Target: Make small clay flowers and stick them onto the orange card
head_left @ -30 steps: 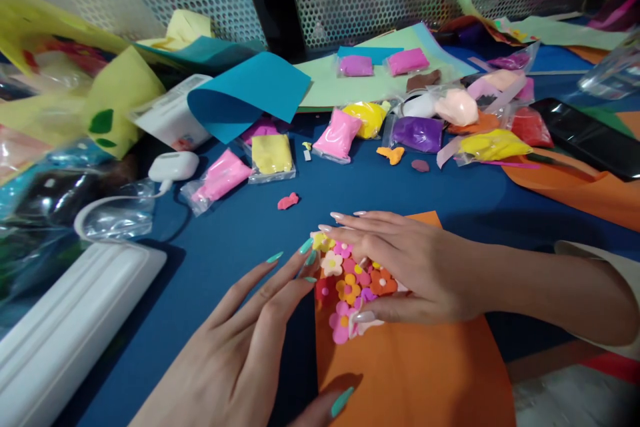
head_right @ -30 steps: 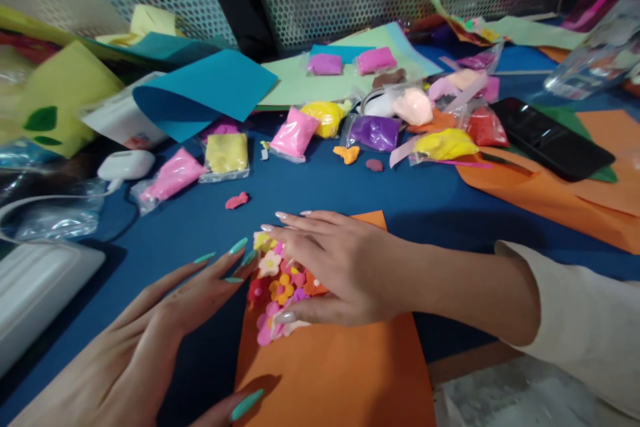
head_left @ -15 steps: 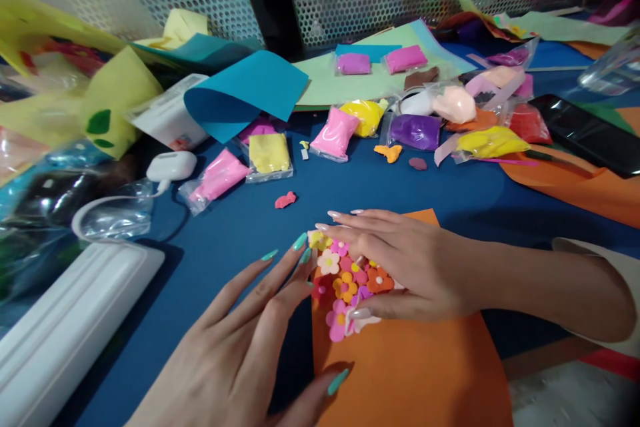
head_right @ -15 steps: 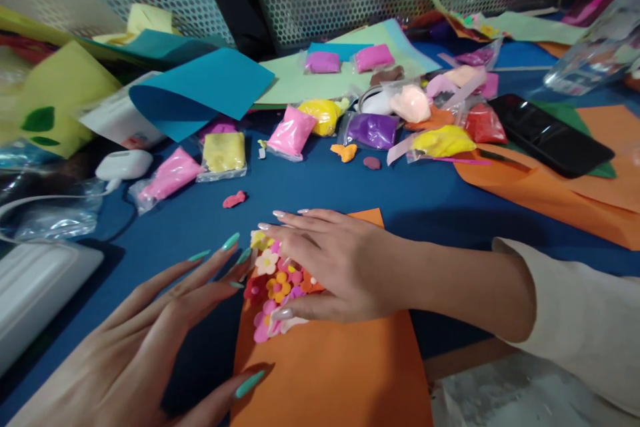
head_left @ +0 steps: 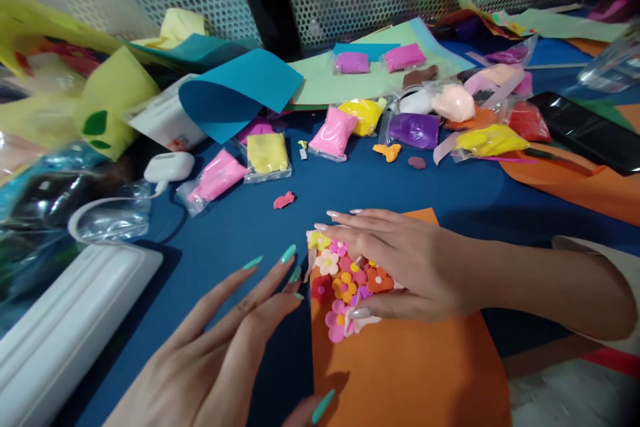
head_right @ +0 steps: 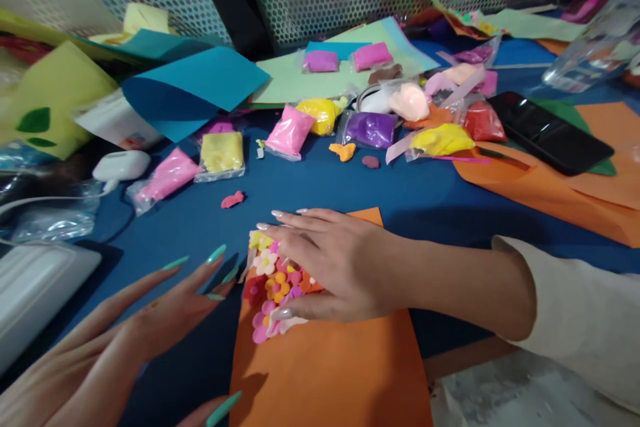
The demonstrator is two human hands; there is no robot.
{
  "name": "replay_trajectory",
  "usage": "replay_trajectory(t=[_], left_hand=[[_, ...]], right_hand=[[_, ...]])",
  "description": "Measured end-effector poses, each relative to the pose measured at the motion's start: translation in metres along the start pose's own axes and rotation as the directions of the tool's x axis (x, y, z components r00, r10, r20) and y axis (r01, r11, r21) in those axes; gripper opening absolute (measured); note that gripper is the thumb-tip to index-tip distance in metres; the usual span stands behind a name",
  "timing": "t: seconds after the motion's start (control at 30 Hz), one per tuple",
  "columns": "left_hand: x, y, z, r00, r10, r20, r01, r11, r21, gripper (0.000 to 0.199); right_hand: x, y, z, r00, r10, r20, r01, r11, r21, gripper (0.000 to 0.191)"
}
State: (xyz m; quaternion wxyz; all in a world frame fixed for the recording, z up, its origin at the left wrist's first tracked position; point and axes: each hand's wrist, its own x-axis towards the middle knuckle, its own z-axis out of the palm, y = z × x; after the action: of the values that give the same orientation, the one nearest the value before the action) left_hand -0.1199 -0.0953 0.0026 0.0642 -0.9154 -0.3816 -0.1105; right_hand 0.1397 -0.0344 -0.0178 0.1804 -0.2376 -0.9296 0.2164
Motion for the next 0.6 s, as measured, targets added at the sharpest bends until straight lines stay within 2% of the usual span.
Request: replay_trajectory(t=[0.17,0.47,0.6], left_hand=[[-0.001,0.002,0.003,0.998,0.068,0.02,-0.068,0.997,0.022,0.07],[0.007,0.002,0.001,0.996,0.054,0.065,-0.054,0.999,0.003,0.076],[0.009,-0.004,0.0,0.997,0.081,0.022,-0.08,0.996,-0.044,0.073]], right_hand=[[0.001,-0.001,-0.001,1.0,0.003,-0.001,-0.003,1.0,-0.002,0.063],[0.001,-0.001,-0.001,1.0,-0.002,-0.001,0.002,1.0,0.016,0.061],[0.001,-0.001,-0.001,1.0,-0.007,0.003,0.007,1.0,0.001,0.061]])
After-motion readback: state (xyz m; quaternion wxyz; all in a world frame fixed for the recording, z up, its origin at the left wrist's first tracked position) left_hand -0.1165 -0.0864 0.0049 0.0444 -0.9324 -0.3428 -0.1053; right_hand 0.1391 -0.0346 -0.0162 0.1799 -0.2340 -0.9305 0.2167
